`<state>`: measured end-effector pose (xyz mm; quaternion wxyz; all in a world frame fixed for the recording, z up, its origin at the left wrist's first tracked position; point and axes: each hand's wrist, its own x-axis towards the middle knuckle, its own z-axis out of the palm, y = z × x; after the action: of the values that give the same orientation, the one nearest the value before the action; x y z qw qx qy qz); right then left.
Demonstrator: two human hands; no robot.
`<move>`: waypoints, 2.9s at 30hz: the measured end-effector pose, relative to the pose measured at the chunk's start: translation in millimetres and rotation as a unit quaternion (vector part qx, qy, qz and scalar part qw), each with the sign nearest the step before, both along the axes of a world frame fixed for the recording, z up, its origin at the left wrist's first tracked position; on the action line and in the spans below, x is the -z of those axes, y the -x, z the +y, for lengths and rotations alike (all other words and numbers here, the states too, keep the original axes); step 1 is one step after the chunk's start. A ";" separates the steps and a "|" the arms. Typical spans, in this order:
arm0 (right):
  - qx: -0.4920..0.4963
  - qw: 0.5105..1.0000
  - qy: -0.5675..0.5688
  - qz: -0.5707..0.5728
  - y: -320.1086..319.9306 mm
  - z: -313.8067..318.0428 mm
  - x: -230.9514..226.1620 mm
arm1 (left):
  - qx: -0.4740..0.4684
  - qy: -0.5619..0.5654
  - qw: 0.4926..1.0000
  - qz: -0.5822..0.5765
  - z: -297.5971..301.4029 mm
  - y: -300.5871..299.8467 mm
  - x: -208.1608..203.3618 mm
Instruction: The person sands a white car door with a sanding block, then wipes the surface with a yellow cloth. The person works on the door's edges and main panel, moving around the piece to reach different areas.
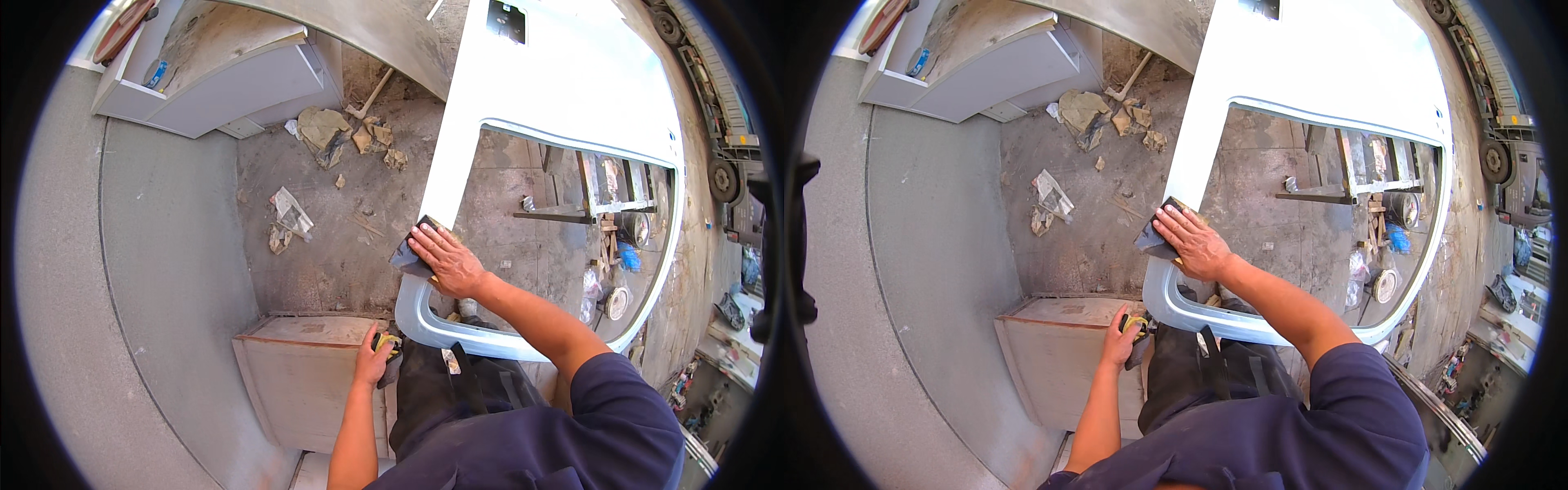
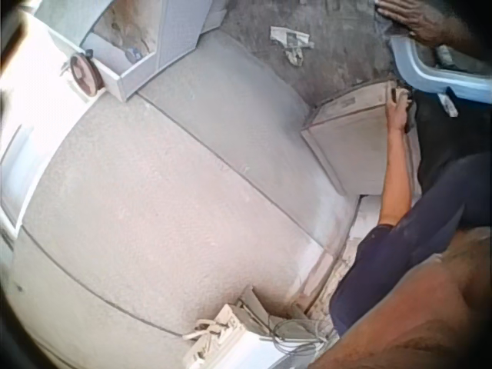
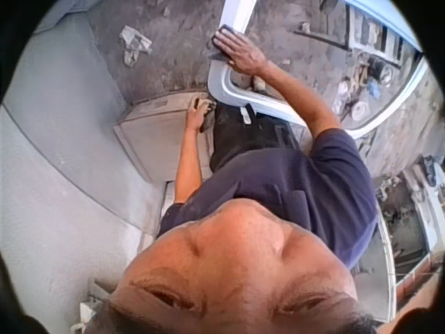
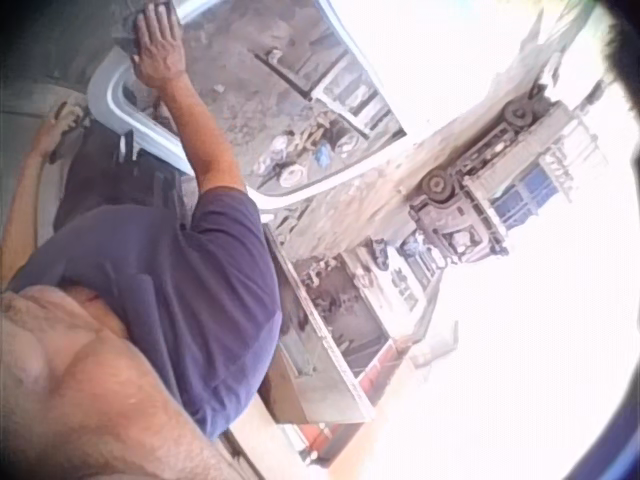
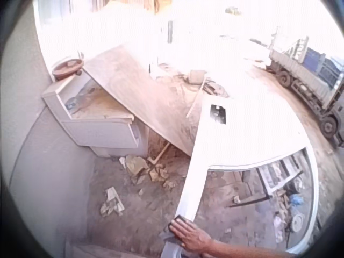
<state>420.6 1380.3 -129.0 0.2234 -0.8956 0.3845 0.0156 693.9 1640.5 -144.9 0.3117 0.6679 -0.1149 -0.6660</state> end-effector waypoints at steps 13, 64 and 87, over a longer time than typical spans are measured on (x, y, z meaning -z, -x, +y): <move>0.341 0.930 0.127 -0.060 3.4 -169.4 51.3 | 0.062 -0.031 0.998 -0.013 -51.6 14.5 1.1; 0.356 0.927 0.040 -0.111 -29.3 -46.9 29.8 | 0.117 -0.017 0.983 -0.139 -68.5 38.0 -13.9; 0.101 0.990 0.036 -0.088 -32.1 4.4 22.3 | 0.242 0.323 0.848 -0.342 -271.3 76.9 -144.4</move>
<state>452.6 1384.7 -151.3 0.2244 -0.8576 0.4520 -0.0994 617.0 1369.2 -0.5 0.2791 0.6663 -0.5810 -0.3748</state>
